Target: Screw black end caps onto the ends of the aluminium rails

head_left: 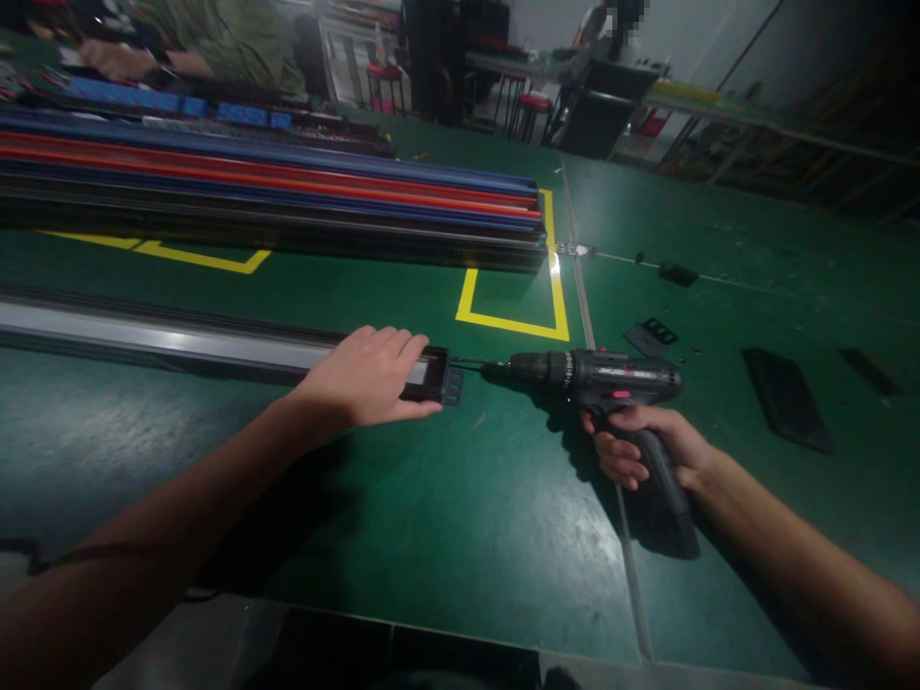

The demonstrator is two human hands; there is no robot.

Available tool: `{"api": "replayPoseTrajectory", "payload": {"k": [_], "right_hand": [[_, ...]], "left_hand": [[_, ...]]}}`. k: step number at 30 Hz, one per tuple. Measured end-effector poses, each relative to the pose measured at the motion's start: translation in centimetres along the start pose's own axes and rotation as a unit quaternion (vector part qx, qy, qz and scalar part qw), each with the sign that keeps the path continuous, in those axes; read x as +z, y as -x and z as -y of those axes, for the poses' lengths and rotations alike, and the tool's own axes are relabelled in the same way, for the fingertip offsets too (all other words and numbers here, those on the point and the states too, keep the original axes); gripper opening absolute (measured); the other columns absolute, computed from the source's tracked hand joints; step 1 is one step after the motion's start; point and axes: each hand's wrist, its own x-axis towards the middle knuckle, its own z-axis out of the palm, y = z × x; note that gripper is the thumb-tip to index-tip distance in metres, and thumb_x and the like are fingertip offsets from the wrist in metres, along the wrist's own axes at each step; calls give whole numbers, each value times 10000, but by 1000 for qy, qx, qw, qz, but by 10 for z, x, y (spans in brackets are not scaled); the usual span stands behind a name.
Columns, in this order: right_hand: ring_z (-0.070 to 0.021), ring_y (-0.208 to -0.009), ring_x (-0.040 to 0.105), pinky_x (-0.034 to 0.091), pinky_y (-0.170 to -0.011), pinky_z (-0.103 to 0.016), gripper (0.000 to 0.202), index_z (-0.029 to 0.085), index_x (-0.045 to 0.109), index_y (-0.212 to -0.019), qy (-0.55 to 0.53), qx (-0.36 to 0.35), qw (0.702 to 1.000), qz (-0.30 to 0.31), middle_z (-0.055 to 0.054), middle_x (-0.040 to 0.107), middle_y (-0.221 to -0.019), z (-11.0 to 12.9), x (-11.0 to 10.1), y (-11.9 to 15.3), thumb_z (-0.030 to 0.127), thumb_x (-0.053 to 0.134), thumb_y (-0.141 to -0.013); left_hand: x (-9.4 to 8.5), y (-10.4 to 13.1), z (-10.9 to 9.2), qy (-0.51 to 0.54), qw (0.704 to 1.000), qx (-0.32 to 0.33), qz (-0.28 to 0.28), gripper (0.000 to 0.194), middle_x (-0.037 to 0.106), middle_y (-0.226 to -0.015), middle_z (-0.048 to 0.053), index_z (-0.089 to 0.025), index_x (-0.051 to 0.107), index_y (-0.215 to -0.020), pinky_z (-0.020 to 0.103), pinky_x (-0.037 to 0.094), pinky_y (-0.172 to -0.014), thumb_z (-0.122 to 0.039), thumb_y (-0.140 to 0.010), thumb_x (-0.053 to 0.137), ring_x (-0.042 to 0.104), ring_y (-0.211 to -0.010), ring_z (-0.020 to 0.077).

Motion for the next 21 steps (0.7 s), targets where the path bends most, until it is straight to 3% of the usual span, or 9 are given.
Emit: {"api": "replayPoseTrajectory", "payload": {"k": [21], "right_hand": [[-97, -467, 485, 512, -520, -244, 224, 103, 694, -1050, -6, 2, 1000, 9, 45, 524, -605, 0, 1, 0, 281, 665, -917]], "left_hand": [[0, 1, 0, -10, 1000, 9, -4, 858, 671, -1242, 218, -77, 584, -1367, 420, 430, -884, -789, -961, 333, 635, -1070, 343]]}}
